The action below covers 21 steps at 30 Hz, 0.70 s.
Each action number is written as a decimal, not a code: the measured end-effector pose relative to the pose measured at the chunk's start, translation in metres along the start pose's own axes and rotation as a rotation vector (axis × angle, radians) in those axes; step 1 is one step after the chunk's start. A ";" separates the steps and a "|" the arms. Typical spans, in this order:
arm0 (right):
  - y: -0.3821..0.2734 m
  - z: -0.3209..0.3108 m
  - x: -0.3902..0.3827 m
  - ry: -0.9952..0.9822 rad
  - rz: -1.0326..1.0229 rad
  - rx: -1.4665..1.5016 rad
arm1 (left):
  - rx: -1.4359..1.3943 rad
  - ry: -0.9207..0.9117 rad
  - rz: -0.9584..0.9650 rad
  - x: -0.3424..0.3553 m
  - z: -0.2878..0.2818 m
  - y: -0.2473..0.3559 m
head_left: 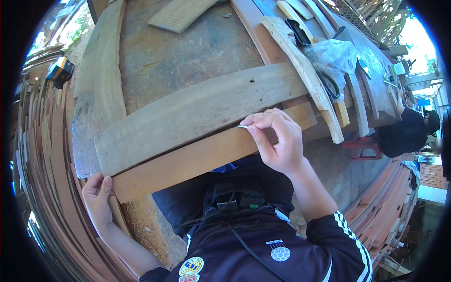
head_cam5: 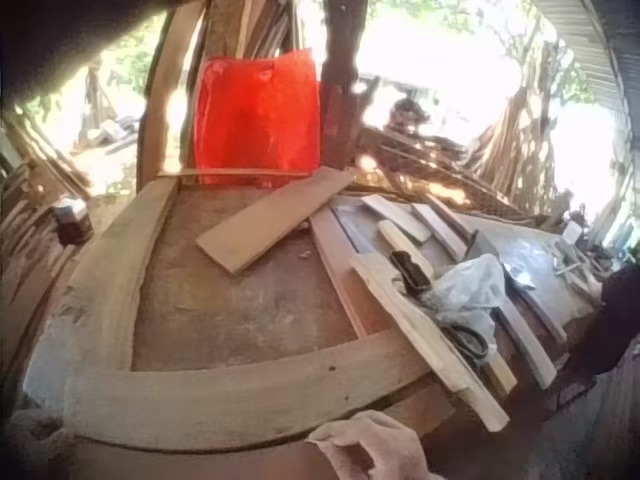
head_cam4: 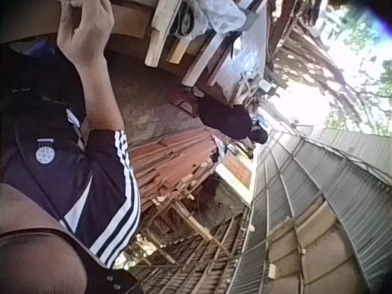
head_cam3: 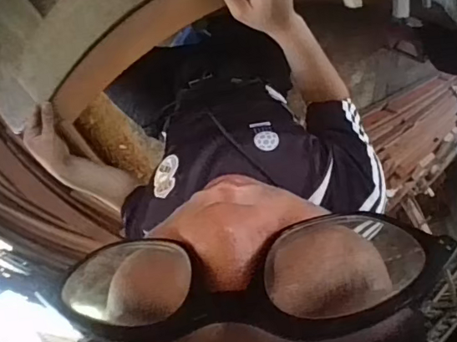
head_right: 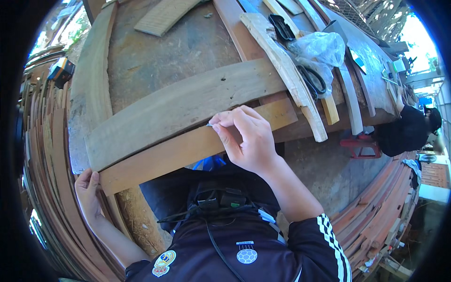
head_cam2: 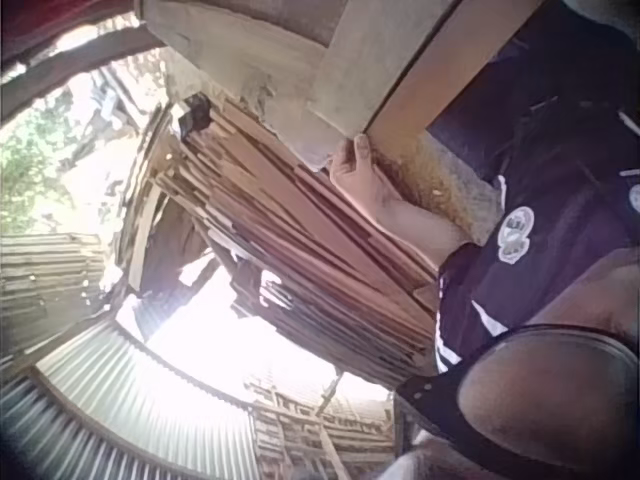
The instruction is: Marking and fitting wooden planks together on a workbench.
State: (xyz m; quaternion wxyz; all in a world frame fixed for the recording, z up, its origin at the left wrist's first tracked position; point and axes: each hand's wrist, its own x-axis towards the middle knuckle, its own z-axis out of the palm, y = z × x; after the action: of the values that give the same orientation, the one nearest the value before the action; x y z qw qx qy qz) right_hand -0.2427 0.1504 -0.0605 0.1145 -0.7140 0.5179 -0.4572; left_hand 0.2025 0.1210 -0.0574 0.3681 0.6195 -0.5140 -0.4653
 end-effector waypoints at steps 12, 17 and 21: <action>0.001 0.006 -0.003 0.051 0.050 0.018 | -0.138 0.055 0.157 0.015 -0.011 -0.046; -0.001 0.005 -0.002 0.014 0.041 -0.020 | -0.247 0.221 0.202 0.011 0.007 -0.069; 0.000 0.010 -0.001 0.045 0.043 -0.012 | -0.218 0.277 0.191 0.009 0.007 -0.077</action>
State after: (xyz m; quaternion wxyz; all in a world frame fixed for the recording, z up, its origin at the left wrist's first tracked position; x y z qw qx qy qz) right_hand -0.2348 0.1483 -0.0662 0.1083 -0.6929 0.5382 -0.4674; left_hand 0.2184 0.1275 -0.1335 0.5426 0.5824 -0.4614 -0.3918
